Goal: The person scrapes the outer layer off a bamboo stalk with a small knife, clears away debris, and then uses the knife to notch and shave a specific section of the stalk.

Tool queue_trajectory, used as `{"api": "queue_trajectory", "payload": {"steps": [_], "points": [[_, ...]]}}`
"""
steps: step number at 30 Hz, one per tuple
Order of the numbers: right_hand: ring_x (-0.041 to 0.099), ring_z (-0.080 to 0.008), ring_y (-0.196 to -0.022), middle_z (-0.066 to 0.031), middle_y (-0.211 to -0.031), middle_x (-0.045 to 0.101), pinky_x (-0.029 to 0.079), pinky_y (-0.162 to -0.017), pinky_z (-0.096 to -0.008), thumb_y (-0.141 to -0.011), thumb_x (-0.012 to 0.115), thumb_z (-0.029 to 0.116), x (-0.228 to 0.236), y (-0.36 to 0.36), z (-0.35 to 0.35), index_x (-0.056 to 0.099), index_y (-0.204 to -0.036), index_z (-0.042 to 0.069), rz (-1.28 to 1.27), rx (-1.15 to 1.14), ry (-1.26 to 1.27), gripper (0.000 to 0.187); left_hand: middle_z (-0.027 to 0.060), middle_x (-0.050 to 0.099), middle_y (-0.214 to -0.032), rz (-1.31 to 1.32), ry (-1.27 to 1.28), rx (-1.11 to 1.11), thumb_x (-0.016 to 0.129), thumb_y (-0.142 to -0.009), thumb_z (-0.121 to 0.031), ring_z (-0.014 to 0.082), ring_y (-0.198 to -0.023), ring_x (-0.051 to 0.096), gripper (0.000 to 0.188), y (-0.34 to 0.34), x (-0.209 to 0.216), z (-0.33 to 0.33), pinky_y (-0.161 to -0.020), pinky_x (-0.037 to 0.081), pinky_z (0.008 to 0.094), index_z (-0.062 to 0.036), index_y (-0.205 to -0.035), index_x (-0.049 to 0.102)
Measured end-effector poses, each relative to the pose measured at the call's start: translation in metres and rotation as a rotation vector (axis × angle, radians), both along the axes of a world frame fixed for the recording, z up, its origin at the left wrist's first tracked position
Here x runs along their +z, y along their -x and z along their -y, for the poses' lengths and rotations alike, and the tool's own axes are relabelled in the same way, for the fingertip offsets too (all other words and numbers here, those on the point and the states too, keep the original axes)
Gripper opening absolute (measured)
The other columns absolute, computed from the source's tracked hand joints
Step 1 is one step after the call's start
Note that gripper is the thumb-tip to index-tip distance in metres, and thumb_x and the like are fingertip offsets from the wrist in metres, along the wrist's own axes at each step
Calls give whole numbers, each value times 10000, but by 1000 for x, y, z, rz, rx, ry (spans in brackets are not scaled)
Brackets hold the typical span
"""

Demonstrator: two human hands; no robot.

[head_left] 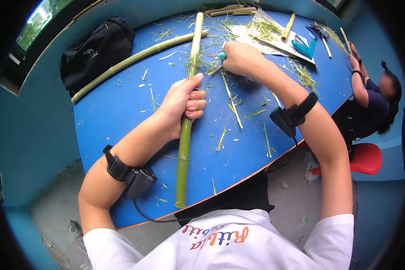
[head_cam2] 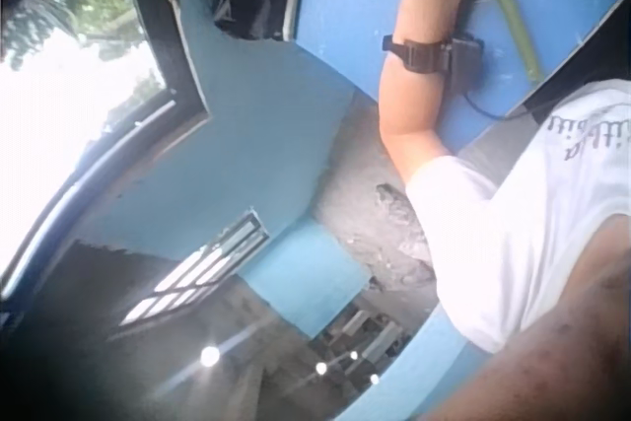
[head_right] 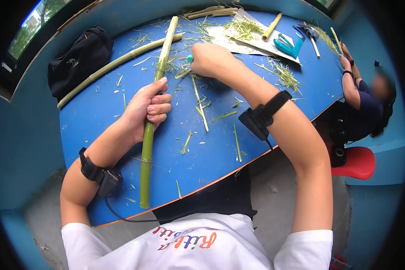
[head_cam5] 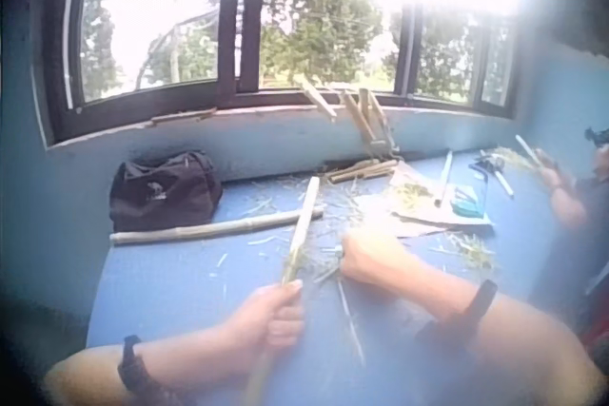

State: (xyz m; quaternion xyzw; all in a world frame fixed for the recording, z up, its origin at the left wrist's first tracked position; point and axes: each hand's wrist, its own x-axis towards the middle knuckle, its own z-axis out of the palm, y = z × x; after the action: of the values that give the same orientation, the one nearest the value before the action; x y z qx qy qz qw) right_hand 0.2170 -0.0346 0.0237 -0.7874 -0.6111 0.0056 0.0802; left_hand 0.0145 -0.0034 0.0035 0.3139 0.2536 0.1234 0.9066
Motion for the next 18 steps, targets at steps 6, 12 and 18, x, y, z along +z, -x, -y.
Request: {"api": "queue_trajectory", "payload": {"steps": [6,12,18], "points": [[572,-355,-604,-224,-617,568,453,-605,-435,-785,596,237,9,-1,-3,599,-722,-51,-138,81,-58,294,-62,317,-580,53,80,-13,464,-976,-259,-8,-407,289,191,-1,0,-1,-311,256,140,-96,-883,430],[460,-240,-520,-158,-544,470,390,-543,-389,-816,629,300,19,6,8,534,-702,-42,-349,244,52,373,-65,314,-577,78,84,-27,454,-980,-282,-9,-402,285,207,2,-1,-1,-304,245,138,-96,-892,436],[545,-304,-623,-197,-645,546,424,-606,-405,-818,635,296,3,9,13,564,-761,-34,-325,276,-79,343,-64,303,-574,66,102,-35,429,-988,-312,-3,-395,280,232,9,5,2,-297,233,141,-95,-912,457]]}}
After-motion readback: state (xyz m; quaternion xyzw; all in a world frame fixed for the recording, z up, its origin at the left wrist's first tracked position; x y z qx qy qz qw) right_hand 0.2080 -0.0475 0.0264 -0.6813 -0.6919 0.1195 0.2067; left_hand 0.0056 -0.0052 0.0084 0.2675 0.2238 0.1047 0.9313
